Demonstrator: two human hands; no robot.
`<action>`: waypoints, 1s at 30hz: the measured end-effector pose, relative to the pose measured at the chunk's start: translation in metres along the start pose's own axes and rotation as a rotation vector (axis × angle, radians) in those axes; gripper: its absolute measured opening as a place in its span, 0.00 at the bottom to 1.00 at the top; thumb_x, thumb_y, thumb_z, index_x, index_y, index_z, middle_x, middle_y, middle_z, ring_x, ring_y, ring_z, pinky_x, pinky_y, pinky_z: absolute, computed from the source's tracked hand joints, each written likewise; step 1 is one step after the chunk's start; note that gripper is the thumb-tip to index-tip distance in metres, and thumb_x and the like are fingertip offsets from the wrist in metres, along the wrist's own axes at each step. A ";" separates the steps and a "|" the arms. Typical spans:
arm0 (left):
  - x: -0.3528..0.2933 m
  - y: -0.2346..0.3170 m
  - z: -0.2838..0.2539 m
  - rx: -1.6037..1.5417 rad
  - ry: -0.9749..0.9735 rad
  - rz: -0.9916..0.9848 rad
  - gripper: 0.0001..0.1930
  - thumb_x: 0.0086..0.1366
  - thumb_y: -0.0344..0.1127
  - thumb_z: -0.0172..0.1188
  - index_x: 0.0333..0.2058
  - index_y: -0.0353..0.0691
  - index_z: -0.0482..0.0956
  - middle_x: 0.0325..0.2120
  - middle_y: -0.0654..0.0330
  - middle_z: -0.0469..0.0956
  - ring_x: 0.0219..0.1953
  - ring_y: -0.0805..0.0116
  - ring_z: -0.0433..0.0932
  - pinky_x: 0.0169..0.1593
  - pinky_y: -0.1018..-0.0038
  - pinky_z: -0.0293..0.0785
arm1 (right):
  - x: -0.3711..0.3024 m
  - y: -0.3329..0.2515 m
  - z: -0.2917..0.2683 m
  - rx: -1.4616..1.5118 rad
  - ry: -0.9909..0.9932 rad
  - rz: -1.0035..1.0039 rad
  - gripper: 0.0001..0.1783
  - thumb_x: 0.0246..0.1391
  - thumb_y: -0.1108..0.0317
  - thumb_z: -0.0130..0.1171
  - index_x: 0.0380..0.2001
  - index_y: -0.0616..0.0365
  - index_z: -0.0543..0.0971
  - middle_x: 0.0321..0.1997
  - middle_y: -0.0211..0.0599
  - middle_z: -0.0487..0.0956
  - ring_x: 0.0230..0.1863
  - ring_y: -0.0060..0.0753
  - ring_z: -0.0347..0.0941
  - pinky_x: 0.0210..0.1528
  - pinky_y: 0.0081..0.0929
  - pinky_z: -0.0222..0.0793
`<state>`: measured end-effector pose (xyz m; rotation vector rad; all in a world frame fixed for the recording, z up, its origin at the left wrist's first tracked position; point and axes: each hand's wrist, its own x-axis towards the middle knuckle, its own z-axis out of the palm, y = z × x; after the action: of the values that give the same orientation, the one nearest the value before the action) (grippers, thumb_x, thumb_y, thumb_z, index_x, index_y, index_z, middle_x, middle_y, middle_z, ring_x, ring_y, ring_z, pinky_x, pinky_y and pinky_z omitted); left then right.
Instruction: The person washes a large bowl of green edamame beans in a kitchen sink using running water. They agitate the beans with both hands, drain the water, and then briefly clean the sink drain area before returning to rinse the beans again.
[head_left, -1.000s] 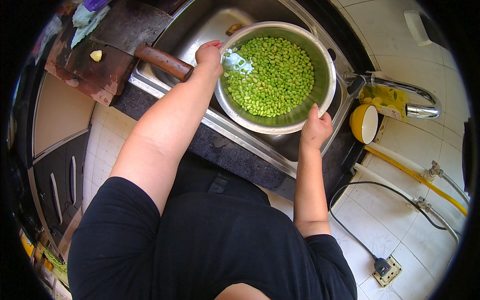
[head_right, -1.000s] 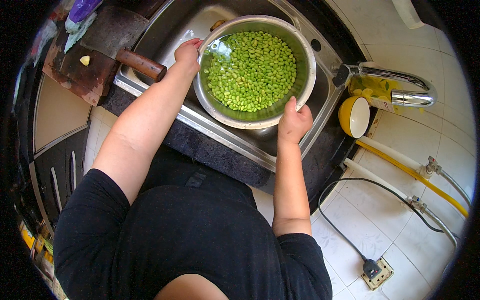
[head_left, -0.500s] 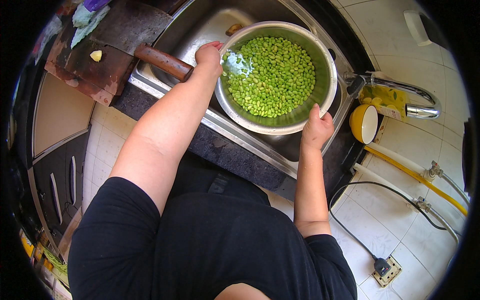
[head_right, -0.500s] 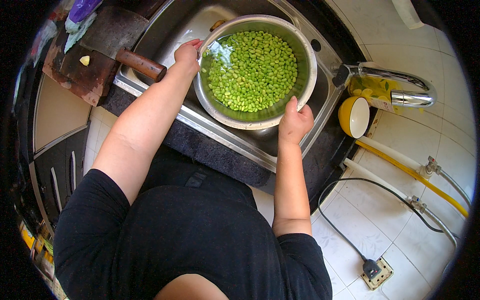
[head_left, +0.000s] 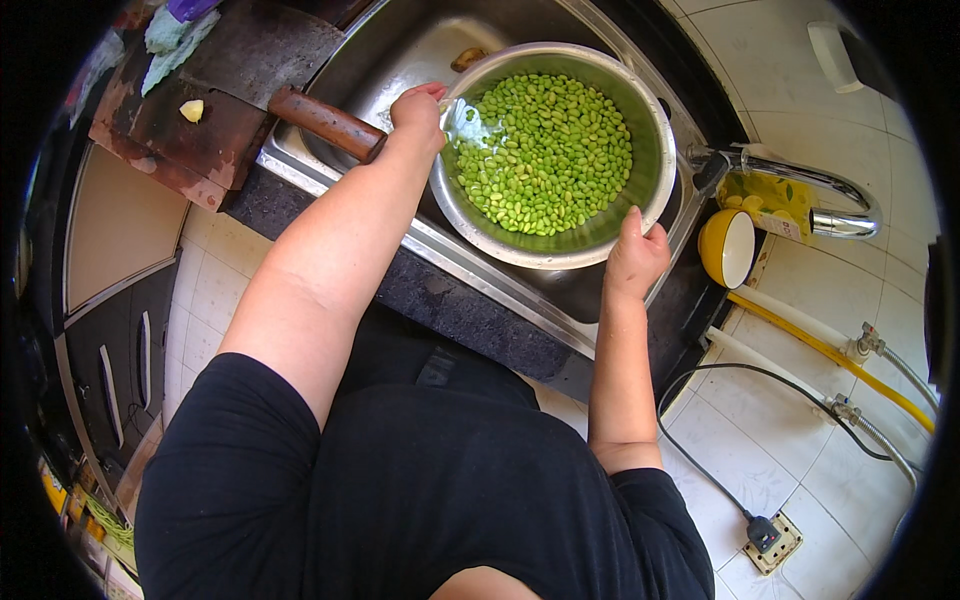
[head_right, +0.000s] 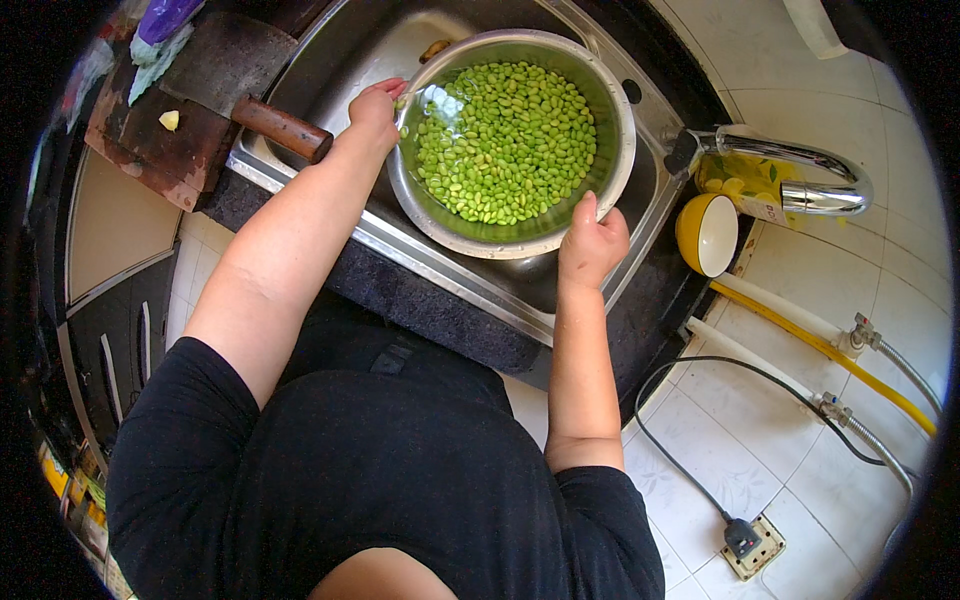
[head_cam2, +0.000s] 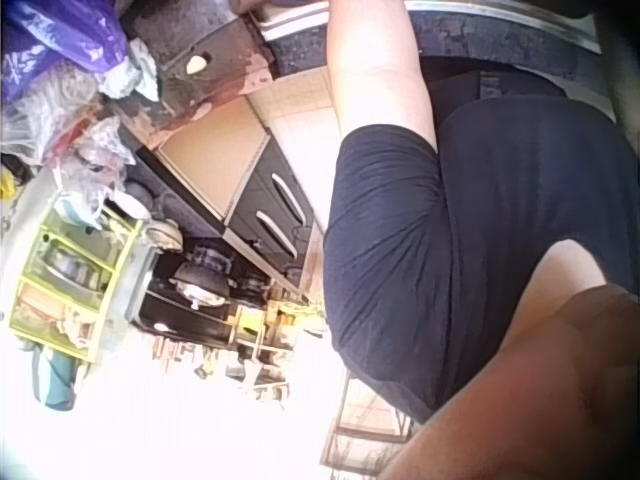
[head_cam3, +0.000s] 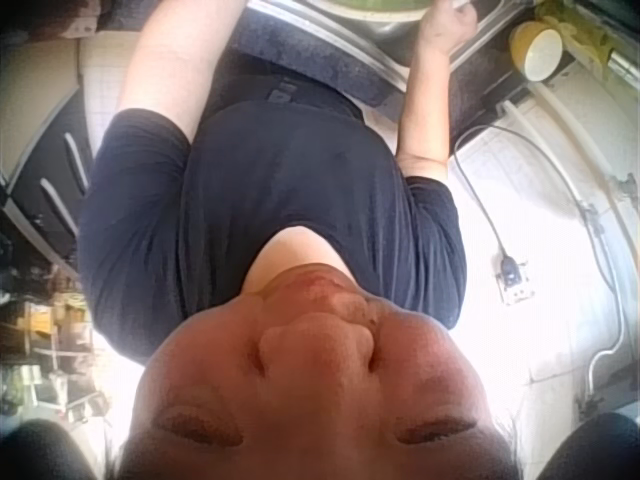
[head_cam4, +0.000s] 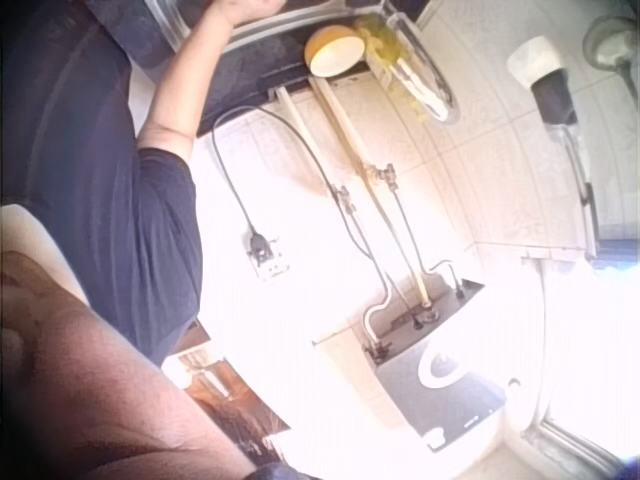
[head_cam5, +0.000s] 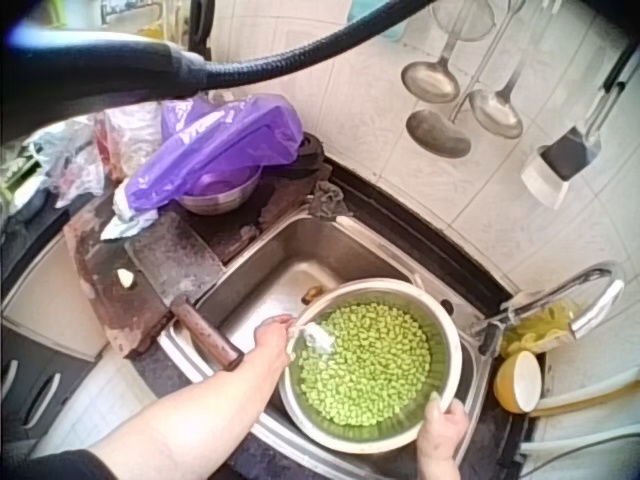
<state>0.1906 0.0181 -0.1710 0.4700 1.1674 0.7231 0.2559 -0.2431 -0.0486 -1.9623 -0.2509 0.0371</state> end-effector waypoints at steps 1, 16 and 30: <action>-0.002 0.002 0.000 0.007 -0.011 -0.014 0.14 0.59 0.21 0.34 0.34 0.29 0.72 0.35 0.51 0.74 0.38 0.62 0.73 0.45 0.69 0.70 | 0.000 -0.002 0.001 -0.001 0.017 -0.016 0.12 0.47 0.67 0.56 0.23 0.68 0.75 0.21 0.31 0.75 0.24 0.17 0.65 0.27 0.19 0.62; 0.005 0.003 -0.002 -0.210 -0.069 -0.233 0.09 0.55 0.29 0.45 0.28 0.30 0.74 0.28 0.53 0.74 0.30 0.59 0.72 0.38 0.64 0.72 | 0.005 -0.007 -0.008 -0.051 -0.012 0.026 0.11 0.49 0.69 0.55 0.29 0.68 0.76 0.28 0.30 0.76 0.27 0.16 0.66 0.32 0.16 0.63; 0.003 0.004 -0.003 -0.229 -0.085 -0.315 0.08 0.54 0.28 0.48 0.26 0.30 0.74 0.26 0.53 0.72 0.27 0.61 0.71 0.33 0.66 0.71 | 0.006 -0.015 -0.004 0.010 0.014 -0.058 0.10 0.49 0.69 0.55 0.22 0.67 0.75 0.22 0.30 0.75 0.24 0.16 0.64 0.27 0.17 0.62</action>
<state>0.1872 0.0225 -0.1713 0.1184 1.0342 0.5488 0.2602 -0.2402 -0.0324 -1.9436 -0.2974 -0.0132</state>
